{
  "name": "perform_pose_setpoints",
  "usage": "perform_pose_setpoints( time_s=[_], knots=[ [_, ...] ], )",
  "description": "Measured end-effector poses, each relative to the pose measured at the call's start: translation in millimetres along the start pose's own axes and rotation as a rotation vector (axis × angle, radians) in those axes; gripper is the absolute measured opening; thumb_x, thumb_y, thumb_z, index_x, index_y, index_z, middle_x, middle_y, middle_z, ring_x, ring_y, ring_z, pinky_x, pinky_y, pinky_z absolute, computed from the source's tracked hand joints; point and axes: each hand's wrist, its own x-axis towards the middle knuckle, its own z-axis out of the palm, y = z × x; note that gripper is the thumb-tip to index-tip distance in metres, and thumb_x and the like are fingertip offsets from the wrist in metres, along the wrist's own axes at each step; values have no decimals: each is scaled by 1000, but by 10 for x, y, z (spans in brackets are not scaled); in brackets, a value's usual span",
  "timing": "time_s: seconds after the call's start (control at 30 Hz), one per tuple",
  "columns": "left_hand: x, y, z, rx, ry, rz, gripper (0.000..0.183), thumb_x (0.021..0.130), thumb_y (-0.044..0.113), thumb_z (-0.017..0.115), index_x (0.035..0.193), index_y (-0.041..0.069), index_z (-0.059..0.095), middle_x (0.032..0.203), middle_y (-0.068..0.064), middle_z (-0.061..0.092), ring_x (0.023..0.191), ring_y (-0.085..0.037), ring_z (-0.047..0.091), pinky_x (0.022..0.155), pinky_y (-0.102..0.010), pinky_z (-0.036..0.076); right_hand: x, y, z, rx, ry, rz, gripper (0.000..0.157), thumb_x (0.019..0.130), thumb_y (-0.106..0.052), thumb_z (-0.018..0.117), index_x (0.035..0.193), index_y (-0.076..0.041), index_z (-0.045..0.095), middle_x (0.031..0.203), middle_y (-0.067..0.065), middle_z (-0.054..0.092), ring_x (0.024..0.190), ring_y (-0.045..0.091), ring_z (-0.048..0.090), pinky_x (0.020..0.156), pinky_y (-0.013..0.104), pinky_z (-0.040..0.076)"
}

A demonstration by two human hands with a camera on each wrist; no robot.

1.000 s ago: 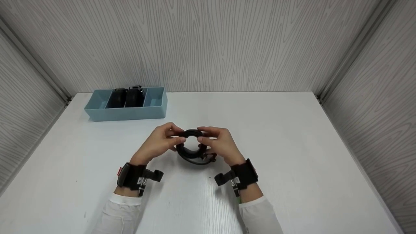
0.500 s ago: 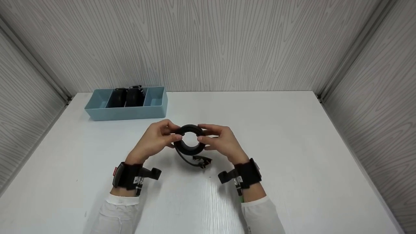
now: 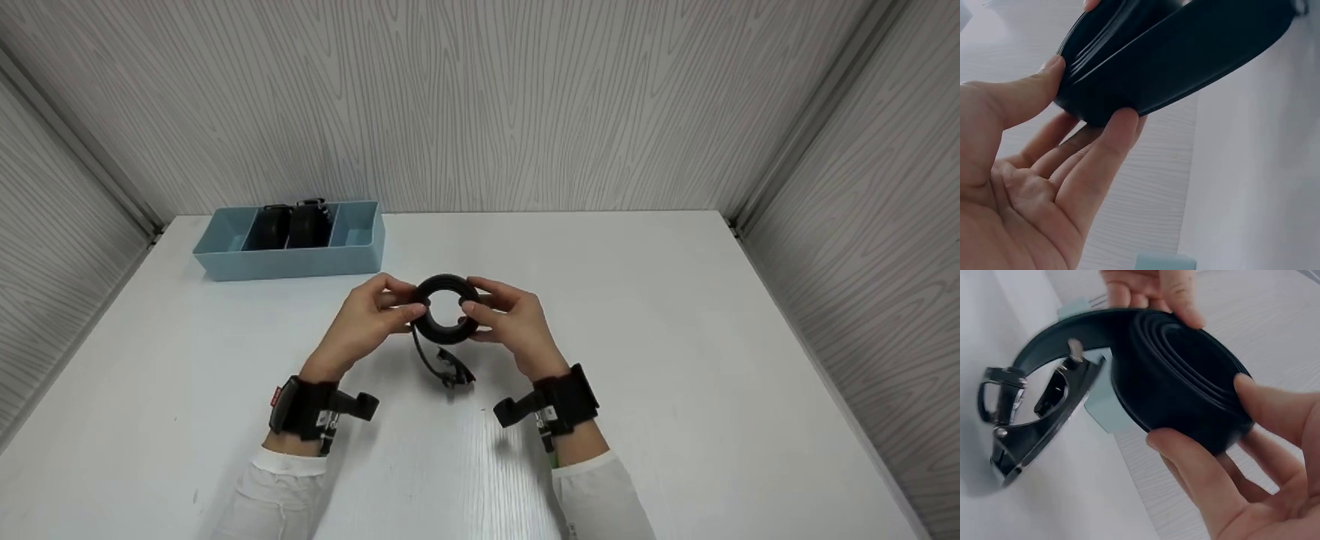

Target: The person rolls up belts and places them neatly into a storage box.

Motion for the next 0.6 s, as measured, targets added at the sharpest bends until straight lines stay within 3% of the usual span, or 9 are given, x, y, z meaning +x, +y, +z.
perform_pose_setpoints(
  time_s=[0.17, 0.37, 0.5, 0.6],
  knots=[
    [14, -12, -3, -2, 9, -19, 22, 95, 9, 77, 111, 1, 64, 109, -15, 76, 97, -23, 76, 80, -34, 61, 23, 12, 7, 29, -7, 31, 55, 96, -14, 78, 146, -5, 58, 126, 23, 67, 103, 29, 73, 89, 45, 59],
    [-1, 0, -55, 62, -53, -21, 15, 95, 8, 77, 106, 2, 69, 98, -11, 78, 87, -19, 74, 77, -32, 59, 14, -10, -5, -86, -82, 36, 51, 96, -17, 78, 143, -6, 62, 127, 25, 67, 100, 26, 73, 83, 46, 61],
    [-14, -5, -73, 104, -97, -16, 15, 94, 8, 77, 108, 4, 72, 98, -9, 78, 86, -18, 72, 77, -31, 56, 5, -17, -8, -146, -133, 42, 50, 96, -17, 78, 142, -5, 63, 129, 20, 68, 102, 27, 73, 80, 46, 62],
    [-15, -20, -60, 102, -95, -20, 18, 96, 11, 76, 112, 4, 71, 103, -10, 78, 90, -19, 73, 77, -32, 57, 14, 1, 3, -130, -114, 37, 49, 96, -15, 77, 141, -4, 63, 126, 19, 70, 101, 27, 73, 78, 45, 62]
  ],
)
